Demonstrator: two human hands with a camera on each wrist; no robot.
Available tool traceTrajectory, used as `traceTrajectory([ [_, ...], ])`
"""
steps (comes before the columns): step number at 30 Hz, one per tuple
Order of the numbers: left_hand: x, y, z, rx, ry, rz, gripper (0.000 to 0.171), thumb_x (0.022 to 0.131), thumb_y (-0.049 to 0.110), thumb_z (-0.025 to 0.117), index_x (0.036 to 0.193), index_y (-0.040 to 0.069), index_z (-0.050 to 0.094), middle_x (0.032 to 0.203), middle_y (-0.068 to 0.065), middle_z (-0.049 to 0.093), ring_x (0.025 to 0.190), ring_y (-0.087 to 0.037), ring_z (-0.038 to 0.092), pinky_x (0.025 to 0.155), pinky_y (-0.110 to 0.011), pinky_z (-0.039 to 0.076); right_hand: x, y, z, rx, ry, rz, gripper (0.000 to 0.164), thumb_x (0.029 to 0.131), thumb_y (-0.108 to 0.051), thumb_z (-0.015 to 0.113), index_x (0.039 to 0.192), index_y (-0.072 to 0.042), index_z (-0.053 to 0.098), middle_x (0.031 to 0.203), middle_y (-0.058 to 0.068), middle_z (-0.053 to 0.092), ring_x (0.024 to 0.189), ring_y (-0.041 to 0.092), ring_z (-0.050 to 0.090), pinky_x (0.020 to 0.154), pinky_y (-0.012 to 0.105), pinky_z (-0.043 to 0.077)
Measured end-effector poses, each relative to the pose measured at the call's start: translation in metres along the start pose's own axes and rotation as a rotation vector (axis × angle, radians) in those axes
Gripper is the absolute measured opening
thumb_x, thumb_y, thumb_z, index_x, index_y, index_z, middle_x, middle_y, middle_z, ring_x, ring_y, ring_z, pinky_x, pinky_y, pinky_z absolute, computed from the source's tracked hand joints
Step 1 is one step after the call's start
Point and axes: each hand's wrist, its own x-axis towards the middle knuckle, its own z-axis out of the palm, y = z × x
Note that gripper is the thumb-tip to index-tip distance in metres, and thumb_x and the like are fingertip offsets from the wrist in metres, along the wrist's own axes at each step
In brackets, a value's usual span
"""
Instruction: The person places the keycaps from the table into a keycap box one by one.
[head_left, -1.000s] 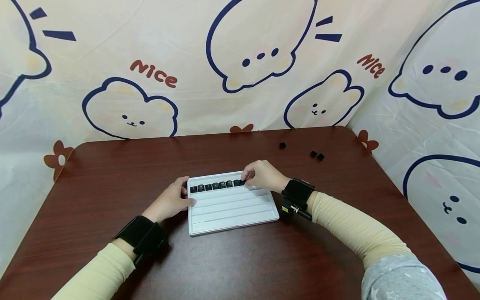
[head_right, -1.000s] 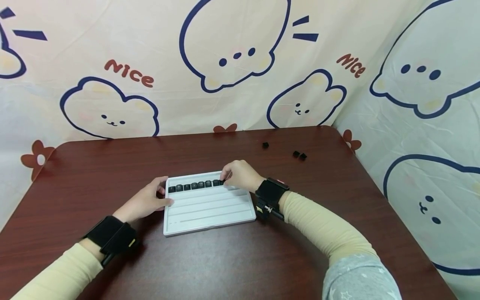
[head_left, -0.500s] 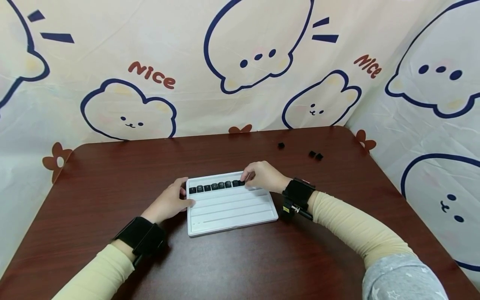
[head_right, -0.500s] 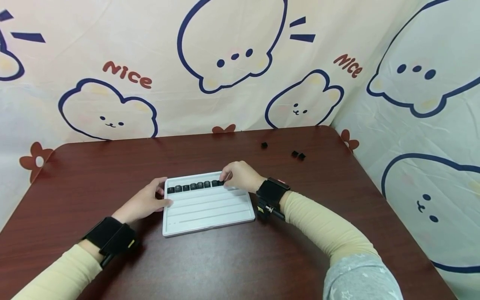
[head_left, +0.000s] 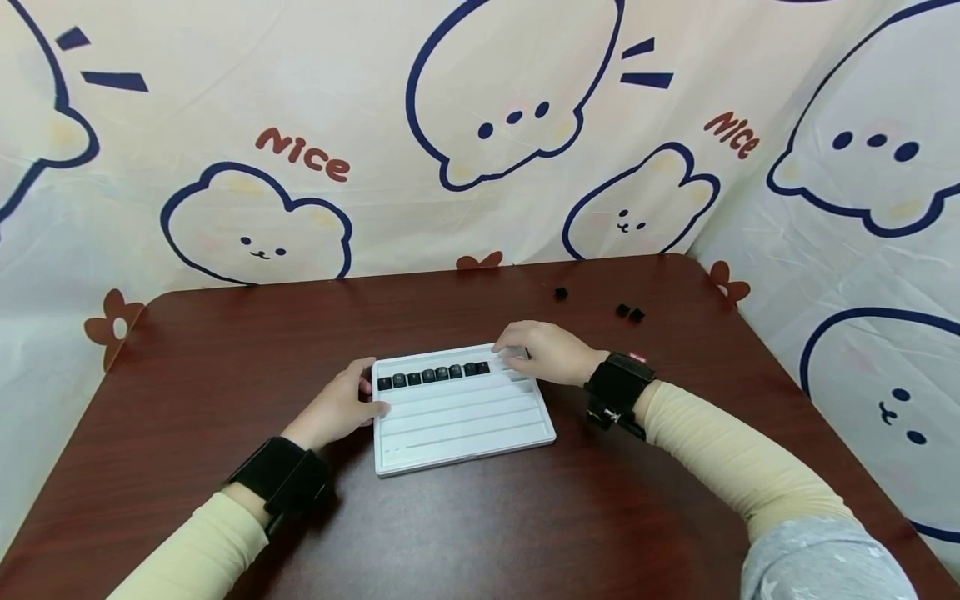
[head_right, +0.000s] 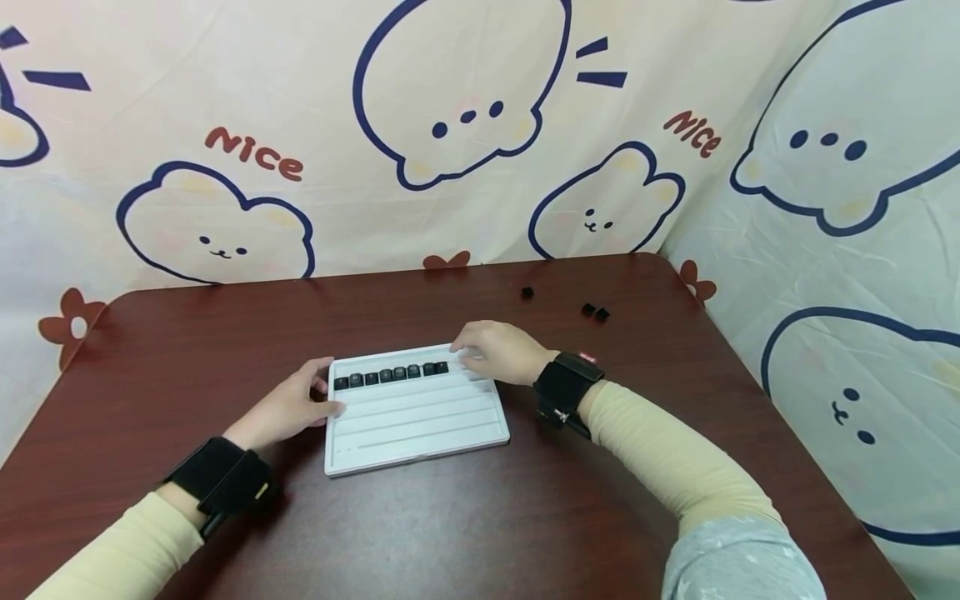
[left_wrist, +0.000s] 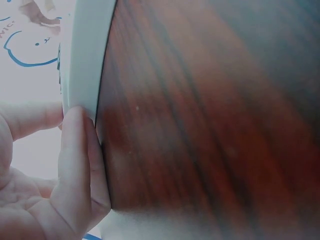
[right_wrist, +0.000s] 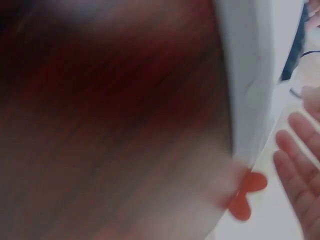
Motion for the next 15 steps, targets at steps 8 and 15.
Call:
traceTrajectory([
  [8, 0.000, 0.000, -0.001, -0.009, -0.003, -0.002, 0.077, 0.094, 0.003, 0.072, 0.155, -0.007, 0.027, 0.112, -0.021, 0.050, 0.083, -0.022, 0.058, 0.073, -0.032, 0.057, -0.021, 0.030, -0.009, -0.179, 0.036, -0.068, 0.028, 0.095, -0.013, 0.075, 0.122, -0.006, 0.074, 0.122, 0.009, 0.069, 0.118, 0.025, 0.063, 0.099, 0.042, 0.052],
  [15, 0.001, 0.000, -0.001, -0.018, -0.010, -0.011, 0.077, 0.094, 0.003, 0.072, 0.156, -0.007, 0.026, 0.113, -0.021, 0.050, 0.084, -0.022, 0.059, 0.073, -0.032, 0.057, -0.046, 0.061, -0.021, -0.255, 0.081, -0.013, 0.025, 0.095, -0.011, 0.073, 0.119, -0.004, 0.075, 0.117, 0.011, 0.069, 0.113, 0.028, 0.063, 0.096, 0.047, 0.053],
])
